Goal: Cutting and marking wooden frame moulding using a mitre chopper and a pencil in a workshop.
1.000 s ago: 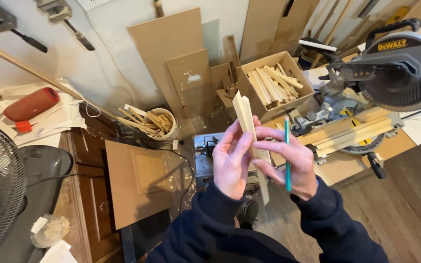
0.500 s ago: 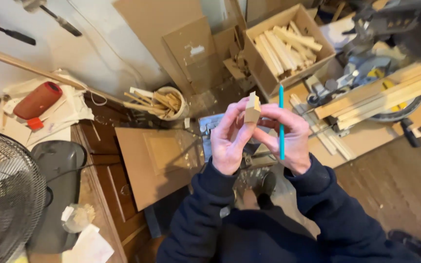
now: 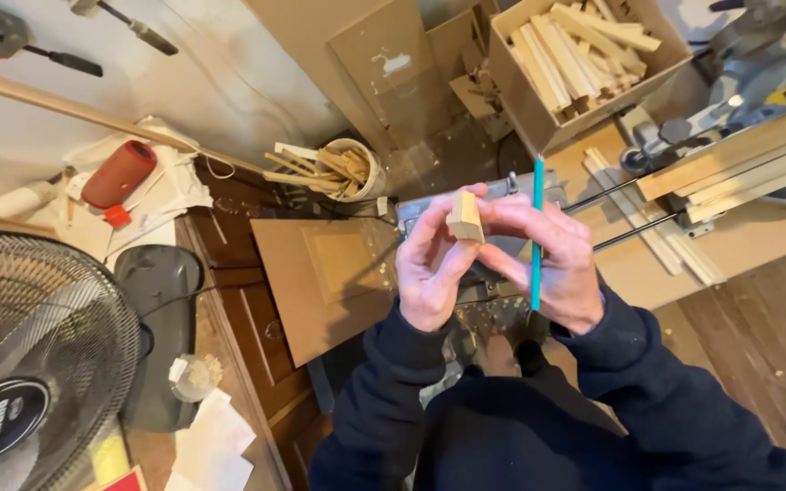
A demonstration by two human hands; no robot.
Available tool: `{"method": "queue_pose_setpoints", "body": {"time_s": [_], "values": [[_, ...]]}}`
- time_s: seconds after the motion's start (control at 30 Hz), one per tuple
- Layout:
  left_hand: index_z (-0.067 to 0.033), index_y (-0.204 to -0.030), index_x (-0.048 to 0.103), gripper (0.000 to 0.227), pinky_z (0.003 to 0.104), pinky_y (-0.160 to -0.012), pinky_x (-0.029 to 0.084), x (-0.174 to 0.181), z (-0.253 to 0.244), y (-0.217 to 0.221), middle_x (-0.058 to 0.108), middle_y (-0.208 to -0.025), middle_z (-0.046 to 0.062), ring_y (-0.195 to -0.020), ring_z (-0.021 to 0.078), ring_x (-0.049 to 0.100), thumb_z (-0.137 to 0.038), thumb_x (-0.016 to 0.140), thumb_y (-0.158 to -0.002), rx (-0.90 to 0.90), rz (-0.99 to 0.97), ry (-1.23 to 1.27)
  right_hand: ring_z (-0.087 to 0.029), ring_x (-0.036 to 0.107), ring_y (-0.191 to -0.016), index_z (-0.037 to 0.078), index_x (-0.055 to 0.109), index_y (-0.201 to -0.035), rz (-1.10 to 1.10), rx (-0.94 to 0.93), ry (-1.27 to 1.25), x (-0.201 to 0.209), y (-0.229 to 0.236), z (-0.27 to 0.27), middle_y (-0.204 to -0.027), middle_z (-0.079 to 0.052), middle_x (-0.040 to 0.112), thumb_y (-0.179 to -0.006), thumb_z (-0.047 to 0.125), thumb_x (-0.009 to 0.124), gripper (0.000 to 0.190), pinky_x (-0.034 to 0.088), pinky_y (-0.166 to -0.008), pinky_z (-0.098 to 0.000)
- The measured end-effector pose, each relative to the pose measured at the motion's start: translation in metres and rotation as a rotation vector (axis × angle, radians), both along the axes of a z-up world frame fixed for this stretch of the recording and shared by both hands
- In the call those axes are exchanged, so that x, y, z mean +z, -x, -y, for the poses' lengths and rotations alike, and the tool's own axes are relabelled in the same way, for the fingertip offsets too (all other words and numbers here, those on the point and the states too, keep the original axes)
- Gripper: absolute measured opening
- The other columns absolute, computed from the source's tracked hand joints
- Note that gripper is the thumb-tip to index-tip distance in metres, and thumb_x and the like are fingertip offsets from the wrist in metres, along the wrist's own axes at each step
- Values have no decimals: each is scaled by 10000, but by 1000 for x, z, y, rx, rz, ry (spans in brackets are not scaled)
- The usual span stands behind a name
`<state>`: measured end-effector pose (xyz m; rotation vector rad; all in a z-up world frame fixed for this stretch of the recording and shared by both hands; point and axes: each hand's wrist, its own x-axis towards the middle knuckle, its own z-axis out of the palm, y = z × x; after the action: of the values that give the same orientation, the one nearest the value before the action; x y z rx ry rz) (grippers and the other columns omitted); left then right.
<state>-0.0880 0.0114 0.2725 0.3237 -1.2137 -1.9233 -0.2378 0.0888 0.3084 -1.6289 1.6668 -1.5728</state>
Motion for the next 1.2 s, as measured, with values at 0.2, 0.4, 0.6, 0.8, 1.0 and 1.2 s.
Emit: {"method": "queue_pose_setpoints", "body": {"time_s": [0.2,0.4,0.6,0.8,1.0,1.2], "values": [[23,-1352,617,327,339,-1066,525,73,28,-26,630,-1316,139,-1204,202,622,7,690,-1034,-12,222,285,-207,736,-978,40,690,-1146,46,9,-8,13,-5,2,-1098,-98,723,-850,49,849,335,592,-874,-298],[42,-1224,658,224,327,-1029,537,71,33,-28,685,-1175,146,-1118,212,668,-3,734,-1018,14,305,355,-227,728,-976,34,686,-1134,21,-1,18,12,-5,1,-1098,-101,722,-848,42,856,333,586,-861,-320],[13,-1270,667,288,327,-991,548,63,37,-33,684,-1158,136,-1081,215,682,-120,741,-1026,19,314,368,-234,719,-933,22,682,-1138,32,14,27,13,-3,1,-1094,-120,716,-849,36,854,336,582,-828,-319],[-2,-1260,668,287,346,-1001,562,65,32,-34,686,-1161,134,-1087,226,688,-129,746,-1015,34,315,438,-257,730,-992,26,673,-1154,-1,24,86,9,-1,-2,-1105,-116,716,-868,27,849,335,587,-864,-330],[9,-1235,681,274,332,-990,559,75,19,-21,709,-1149,141,-1084,224,688,-51,745,-976,79,404,518,-258,729,-985,30,676,-1152,21,29,96,3,3,-8,-1094,-126,712,-835,30,854,364,588,-866,-333],[17,-1227,683,299,311,-984,549,80,18,-18,728,-1140,128,-1064,205,681,-15,747,-936,123,448,658,-264,723,-962,31,681,-1127,45,11,96,-1,5,-7,-1067,-122,708,-812,34,858,361,583,-860,-343]]}}
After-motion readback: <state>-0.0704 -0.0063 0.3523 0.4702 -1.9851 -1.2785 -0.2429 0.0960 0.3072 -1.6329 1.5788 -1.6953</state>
